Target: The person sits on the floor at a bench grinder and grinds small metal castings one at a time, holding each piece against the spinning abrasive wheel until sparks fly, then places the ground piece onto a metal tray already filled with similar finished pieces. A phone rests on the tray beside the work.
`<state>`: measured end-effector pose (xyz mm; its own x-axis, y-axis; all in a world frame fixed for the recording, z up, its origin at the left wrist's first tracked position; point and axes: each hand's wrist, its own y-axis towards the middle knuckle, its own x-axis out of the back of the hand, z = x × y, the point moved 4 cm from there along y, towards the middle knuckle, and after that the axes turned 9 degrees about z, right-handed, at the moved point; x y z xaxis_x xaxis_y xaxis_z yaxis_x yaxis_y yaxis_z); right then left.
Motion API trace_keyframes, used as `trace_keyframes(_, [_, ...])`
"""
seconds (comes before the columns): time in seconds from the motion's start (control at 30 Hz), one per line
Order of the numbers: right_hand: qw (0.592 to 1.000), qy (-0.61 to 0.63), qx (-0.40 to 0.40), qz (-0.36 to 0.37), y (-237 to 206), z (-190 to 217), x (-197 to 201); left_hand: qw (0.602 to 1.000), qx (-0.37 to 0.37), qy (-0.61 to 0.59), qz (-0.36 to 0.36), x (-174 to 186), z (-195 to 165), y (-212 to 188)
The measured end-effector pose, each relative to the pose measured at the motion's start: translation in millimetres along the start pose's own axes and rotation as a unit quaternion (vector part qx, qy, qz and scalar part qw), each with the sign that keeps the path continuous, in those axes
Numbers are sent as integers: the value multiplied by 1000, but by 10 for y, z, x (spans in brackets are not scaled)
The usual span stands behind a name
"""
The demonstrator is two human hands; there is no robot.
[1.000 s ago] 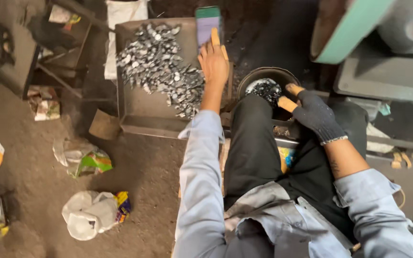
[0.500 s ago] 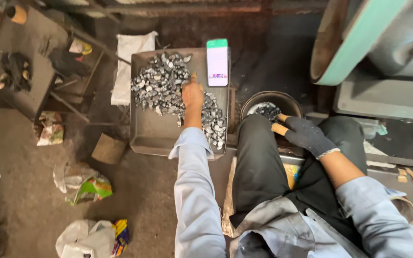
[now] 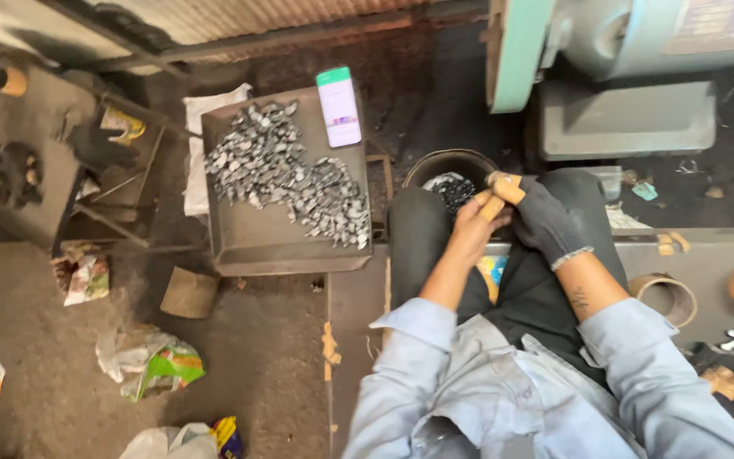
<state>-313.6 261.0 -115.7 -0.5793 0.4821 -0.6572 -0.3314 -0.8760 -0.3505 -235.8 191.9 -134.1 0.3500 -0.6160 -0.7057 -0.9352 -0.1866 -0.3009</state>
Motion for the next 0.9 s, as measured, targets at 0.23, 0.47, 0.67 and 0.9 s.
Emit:
trace_keyframes(0.23, [997,13,39,65,75,482,141,973,65,10,223,-5,-243,545])
trace_keyframes(0.47, [984,-123,48,-118,938,491,528,962,84,-261,-16,278,-28,1411])
trace_keyframes(0.67, [989,-109,31,-93,880,546,373,988,81,-135,4,605,1,1296])
trace_keyframes(0.9, [806,-560,178,-77,-137,1046,-128,787,-2,598,152,304,-710,621])
